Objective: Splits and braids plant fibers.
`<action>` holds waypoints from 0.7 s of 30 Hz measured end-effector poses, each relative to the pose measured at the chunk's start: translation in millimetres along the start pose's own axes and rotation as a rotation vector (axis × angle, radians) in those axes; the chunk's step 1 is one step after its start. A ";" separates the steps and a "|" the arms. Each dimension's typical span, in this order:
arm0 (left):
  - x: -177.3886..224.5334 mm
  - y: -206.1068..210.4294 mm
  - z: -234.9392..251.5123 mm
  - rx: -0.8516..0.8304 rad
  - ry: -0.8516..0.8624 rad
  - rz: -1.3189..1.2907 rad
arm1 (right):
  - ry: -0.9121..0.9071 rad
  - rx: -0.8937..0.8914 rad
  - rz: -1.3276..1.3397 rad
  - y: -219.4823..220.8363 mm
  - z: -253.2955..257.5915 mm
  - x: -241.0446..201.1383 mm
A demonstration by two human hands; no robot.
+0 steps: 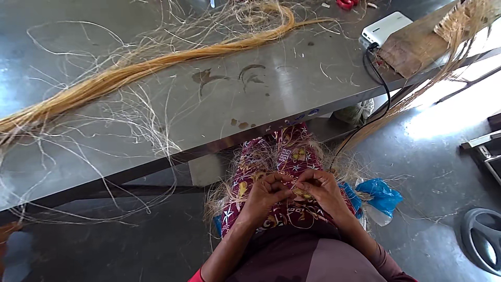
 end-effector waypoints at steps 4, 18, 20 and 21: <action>-1.0 -1.4 1.2 0.019 -0.009 -0.014 | 0.020 -0.022 0.073 1.3 -2.0 2.7; 13.9 4.0 -2.8 0.138 0.231 0.216 | 0.377 0.059 0.602 17.7 -19.4 36.3; 15.9 5.2 -4.8 0.193 0.285 0.287 | 0.508 0.118 0.740 26.1 -27.0 43.7; 16.4 5.6 -5.3 0.212 0.304 0.318 | 0.541 0.154 0.780 27.1 -29.0 46.6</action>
Point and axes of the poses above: each hand's wrist, its own z-axis towards the middle knuckle, its own y-axis out of the palm, x = y × z, the point moved 10 cm from there along z, towards the middle knuckle, and after that the axes turned 12 degrees about -y, right-handed, at the moved point
